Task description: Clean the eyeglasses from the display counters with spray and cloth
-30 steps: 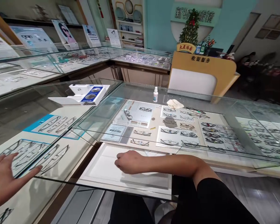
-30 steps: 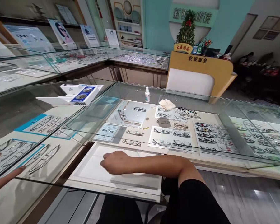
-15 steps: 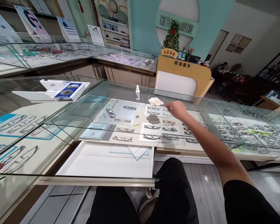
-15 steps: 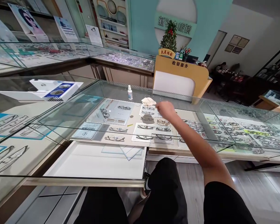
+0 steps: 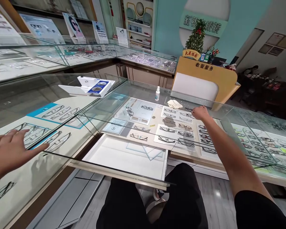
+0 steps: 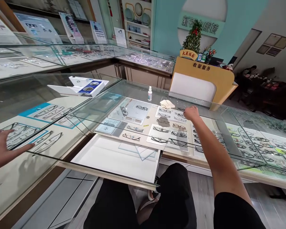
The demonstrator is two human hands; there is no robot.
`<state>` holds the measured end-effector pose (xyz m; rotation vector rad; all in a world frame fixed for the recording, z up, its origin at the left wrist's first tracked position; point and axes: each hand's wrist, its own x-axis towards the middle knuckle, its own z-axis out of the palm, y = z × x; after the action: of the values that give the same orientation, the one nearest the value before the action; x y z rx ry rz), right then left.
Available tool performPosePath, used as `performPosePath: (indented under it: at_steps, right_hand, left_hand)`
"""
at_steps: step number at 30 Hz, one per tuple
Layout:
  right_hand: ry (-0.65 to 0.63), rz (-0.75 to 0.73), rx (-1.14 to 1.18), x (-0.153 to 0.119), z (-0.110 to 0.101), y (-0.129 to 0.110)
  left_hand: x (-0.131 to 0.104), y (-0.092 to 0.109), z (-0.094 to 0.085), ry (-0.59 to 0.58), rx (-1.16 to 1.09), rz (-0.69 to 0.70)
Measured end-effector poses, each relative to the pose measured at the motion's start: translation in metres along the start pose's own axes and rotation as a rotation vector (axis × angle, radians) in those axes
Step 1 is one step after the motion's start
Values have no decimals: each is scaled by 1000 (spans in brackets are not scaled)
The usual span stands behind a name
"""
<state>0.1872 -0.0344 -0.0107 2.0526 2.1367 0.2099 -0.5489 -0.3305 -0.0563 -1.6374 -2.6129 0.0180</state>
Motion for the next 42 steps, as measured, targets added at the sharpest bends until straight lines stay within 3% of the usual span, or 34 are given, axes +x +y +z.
performPosePath:
  at_steps: [4,9,13,16,19,22,24,27,31,34,38,42]
  right_hand:
    - [-51,17,-32,8,1,0]
    - [-63,11,-33,2,0,-2]
    - [6,-3,-23,-11,-4,-5]
    - [176,-50,26,-29,-17,-17]
    - [382,-209,149,-66,-42,-45]
    - [414,-448,286,-124,-73,-86]
    - [309,-606,422,-169,-90,-114]
    - [2,-863,631,-225,-100,-148]
    - [-410,-1019,719,-254,-85,-181]
    - [-548,-964,712,-248,-58,-203]
    - [-528,-841,651,-225,-12,-238]
    - [-317,-647,529,-189,43,-283]
  left_hand:
    - [-10,20,-16,-48,-40,-74]
    - [-4,16,-4,32,3,-117]
    - [0,9,2,6,17,-103]
    - [0,5,3,3,28,-85]
    - [0,4,5,13,30,-74]
    - [-1,6,5,3,18,-90]
    - [-1,8,3,-3,9,-96]
    - [-2,12,1,5,-5,-92]
    - [-4,10,2,11,-13,-72]
    - [-5,7,5,14,-18,-56]
    - [-5,4,9,25,-13,-41]
    - [-6,2,11,32,-2,-52]
